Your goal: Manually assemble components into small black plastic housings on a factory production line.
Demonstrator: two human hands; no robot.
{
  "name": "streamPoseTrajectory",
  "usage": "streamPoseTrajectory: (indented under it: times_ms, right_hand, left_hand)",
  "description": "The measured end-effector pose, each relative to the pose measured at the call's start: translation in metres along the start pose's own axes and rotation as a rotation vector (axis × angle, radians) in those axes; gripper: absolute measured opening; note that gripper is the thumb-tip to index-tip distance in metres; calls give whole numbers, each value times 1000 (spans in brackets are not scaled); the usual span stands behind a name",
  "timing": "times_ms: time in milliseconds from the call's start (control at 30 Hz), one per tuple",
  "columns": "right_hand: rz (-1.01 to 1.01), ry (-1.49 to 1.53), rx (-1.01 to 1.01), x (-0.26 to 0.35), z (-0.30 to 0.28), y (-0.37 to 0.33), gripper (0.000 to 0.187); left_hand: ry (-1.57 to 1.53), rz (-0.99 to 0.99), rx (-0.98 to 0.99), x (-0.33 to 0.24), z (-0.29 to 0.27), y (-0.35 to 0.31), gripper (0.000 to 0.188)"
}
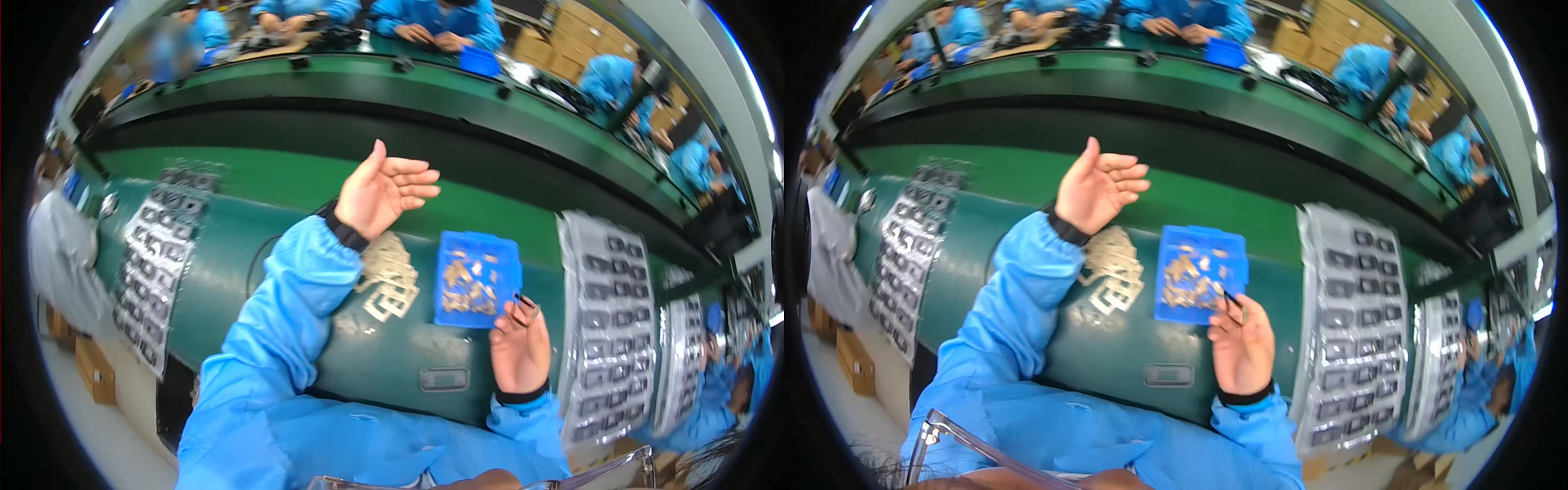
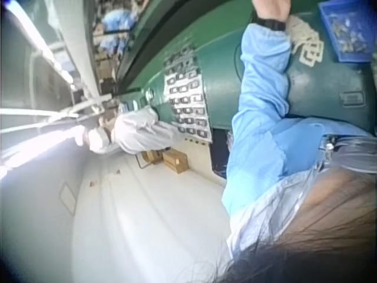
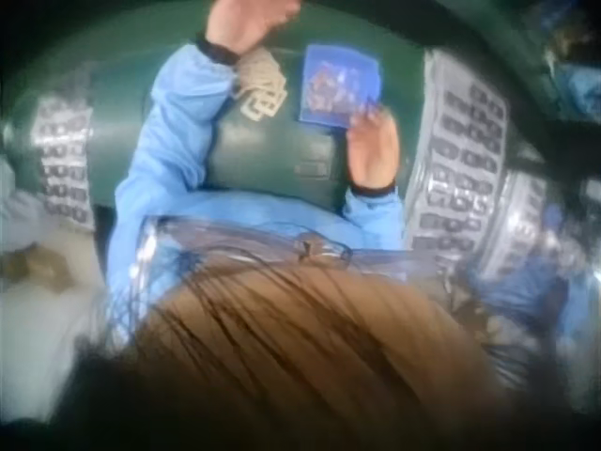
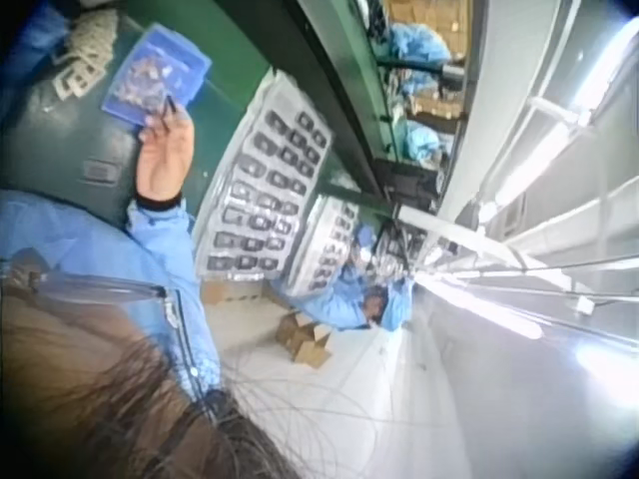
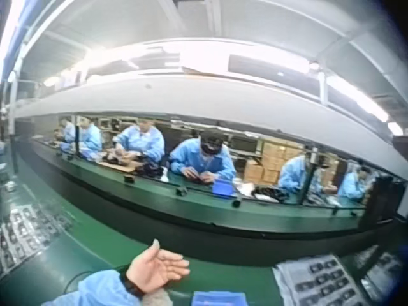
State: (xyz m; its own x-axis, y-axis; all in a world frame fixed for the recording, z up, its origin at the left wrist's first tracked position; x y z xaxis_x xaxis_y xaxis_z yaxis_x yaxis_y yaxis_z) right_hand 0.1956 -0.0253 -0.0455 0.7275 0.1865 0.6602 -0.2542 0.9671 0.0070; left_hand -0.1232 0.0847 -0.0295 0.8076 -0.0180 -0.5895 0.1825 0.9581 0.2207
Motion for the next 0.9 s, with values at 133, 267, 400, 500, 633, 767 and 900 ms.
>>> streamPoseTrajectory:
  times_ms: [133, 267, 400, 500, 633, 767, 900]
  right_hand:
    - [132, 388, 166, 2, -14, -2, 46]
    - [156, 501, 176, 4, -13, 2, 45]
    - [57, 308, 191, 7, -12, 4, 56]
    - [-44, 172, 177, 5, -8, 5, 65]
    - [-191, -48, 235, 3, -3, 1, 75]
    - [-136, -19, 374, 4, -4, -1, 85]
    - [-35, 127, 355, 6, -6, 0, 83]
  left_hand:
    - [273, 94, 90, 35, 61, -14, 57]
    - [547, 184, 234, 45, 112, -43, 43]
    - [1230, -69, 665, 45, 144, -77, 42]
    - [1788, 38, 610, 74, 158, -119, 46]
    - [1932, 65, 471, 90, 134, -151, 74]
    - [1893, 92, 440, 94, 113, -165, 59]
    - [1857, 109, 431, 92, 105, -170, 50]
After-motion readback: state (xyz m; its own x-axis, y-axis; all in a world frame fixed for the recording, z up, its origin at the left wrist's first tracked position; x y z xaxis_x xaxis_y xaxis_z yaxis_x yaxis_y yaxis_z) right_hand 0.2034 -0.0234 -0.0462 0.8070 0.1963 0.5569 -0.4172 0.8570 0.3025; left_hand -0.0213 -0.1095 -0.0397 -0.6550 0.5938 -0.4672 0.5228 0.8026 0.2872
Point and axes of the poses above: each hand's wrist, its own y-axis towards the middle knuckle, its own z-axis out of the palm, x = y × z, the point moved 1 cm from there along y, towards the middle knuckle, and after that the axes turned 3 degrees about -x, right-handed, at the moved point
